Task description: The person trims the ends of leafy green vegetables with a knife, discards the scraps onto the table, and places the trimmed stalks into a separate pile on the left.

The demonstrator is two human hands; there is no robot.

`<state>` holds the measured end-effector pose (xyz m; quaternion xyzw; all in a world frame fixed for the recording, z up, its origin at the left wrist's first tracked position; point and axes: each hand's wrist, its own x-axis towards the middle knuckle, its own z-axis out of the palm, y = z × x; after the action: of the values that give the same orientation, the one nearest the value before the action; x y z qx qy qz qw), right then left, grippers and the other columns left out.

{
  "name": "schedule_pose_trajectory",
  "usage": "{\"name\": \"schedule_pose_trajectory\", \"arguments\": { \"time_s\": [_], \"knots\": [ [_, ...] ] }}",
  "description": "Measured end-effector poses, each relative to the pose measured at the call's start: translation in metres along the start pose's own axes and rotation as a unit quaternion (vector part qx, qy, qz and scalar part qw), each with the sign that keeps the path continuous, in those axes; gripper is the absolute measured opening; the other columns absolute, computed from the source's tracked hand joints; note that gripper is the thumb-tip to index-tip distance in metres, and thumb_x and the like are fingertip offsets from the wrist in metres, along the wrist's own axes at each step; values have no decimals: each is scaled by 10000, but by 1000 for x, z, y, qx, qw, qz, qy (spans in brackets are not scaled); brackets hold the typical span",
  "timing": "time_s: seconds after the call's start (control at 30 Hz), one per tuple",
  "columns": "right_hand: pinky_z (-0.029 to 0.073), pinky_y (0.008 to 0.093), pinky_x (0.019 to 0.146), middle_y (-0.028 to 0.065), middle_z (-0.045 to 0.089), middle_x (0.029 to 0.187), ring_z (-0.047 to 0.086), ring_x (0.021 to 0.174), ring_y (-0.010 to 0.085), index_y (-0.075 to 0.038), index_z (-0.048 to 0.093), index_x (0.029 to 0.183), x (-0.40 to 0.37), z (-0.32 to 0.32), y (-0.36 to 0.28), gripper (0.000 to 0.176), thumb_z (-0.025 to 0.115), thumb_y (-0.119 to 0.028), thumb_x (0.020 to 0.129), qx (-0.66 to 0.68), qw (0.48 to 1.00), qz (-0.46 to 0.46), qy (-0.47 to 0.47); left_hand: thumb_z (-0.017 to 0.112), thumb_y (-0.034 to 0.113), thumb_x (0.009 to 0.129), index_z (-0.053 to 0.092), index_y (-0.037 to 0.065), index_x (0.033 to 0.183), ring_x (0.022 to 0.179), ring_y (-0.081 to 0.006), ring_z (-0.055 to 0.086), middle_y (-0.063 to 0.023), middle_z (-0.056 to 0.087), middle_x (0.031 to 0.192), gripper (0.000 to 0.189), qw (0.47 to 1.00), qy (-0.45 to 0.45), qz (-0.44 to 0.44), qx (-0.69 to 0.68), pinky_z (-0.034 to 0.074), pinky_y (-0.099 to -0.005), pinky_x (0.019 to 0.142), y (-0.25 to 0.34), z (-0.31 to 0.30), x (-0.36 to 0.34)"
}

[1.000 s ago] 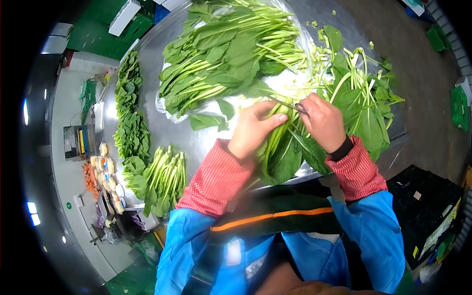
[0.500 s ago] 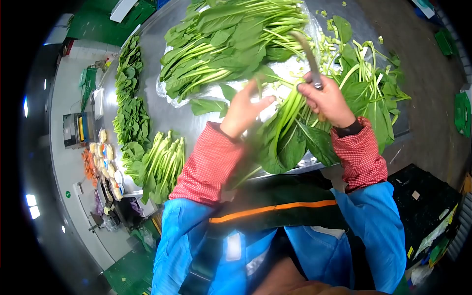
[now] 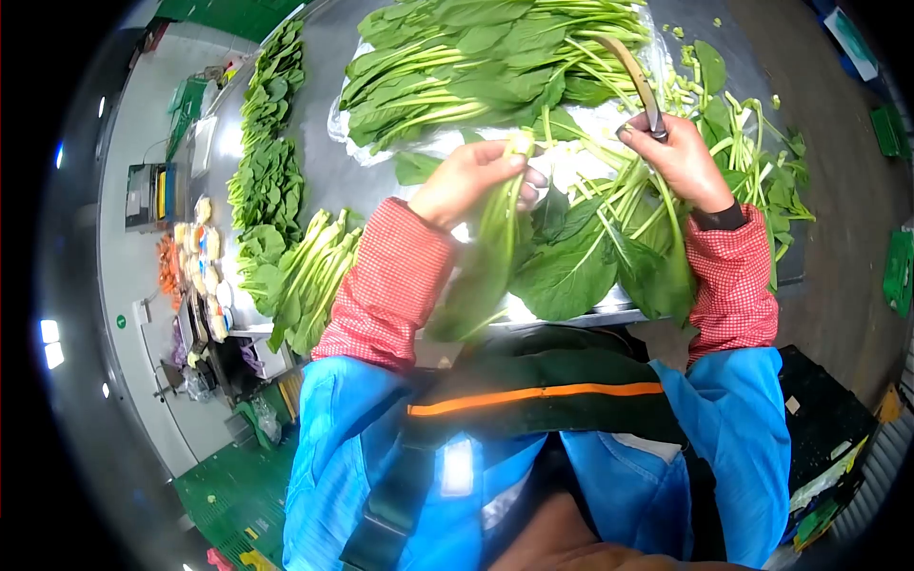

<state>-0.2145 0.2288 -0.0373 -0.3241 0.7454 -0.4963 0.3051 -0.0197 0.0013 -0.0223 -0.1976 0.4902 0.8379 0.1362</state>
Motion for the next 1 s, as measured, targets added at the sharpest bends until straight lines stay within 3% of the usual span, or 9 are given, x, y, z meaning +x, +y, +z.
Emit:
{"name": "schedule_pose_trajectory", "arguments": {
  "time_s": [0.07,0.1,0.23,0.33,0.53,0.63,0.77,0.87,1.0],
  "knots": [
    [497,337,717,124,641,887,613,776,237,4,640,1098,0,18,16,480,702,-387,826,-269,945,-145,117,611,179,932,426,2,1370,1016,-212,647,-157,628,1167,508,1000,8,11,-4,538,-341,886,-9,-12,-5],
    [499,375,785,187,628,984,622,886,314,-9,614,1171,-6,30,1,556,685,-438,825,-315,942,-64,100,608,177,933,398,6,1391,1056,-223,630,-163,609,1201,532,999,0,32,-23,528,-347,905,-15,-9,-5],
    [493,274,671,72,645,824,611,745,138,33,616,1070,1,78,-24,396,727,-273,844,60,997,-37,-32,585,125,937,291,34,1464,1066,-188,598,-113,581,1220,610,998,17,60,21,490,-324,931,-25,7,-2],
    [451,225,609,-7,595,753,534,674,65,16,608,935,15,98,-11,284,735,-217,833,90,995,-29,-44,561,117,936,383,30,1420,1010,-204,629,-142,622,1175,523,975,84,74,193,499,-308,877,-28,6,-6],
    [397,220,517,-35,530,681,468,597,40,-20,588,848,4,98,-15,184,693,-169,817,73,992,13,-102,524,6,875,628,47,1140,864,-279,676,-156,674,991,288,776,205,255,539,527,-345,752,-39,6,-20],
    [331,191,401,-48,471,634,429,495,35,-15,560,947,-7,89,-20,174,643,-123,839,290,926,143,-194,530,-35,789,630,38,1086,829,-323,670,-158,675,965,321,653,248,312,644,540,-368,735,-41,-5,-26],
    [309,172,388,-60,437,586,382,431,27,-36,546,931,-11,87,-28,164,653,-145,872,288,936,155,-127,632,85,839,501,-20,1284,1184,-362,525,-240,545,1262,476,572,296,318,696,455,-391,966,-48,-53,-28],
    [304,187,386,-59,454,571,396,432,31,-51,571,842,-1,104,-32,191,689,-199,862,217,965,103,-101,602,127,908,379,4,1416,1266,-220,457,-157,451,1406,569,903,174,210,333,377,-348,1042,-45,-26,-31],
    [323,209,395,-39,506,577,430,435,44,-42,597,801,19,134,-38,252,704,-261,865,182,981,31,-58,558,266,968,461,21,1359,1102,-146,574,-85,594,1232,471,998,45,28,26,482,-288,913,-36,-17,-35]
  ]
}}
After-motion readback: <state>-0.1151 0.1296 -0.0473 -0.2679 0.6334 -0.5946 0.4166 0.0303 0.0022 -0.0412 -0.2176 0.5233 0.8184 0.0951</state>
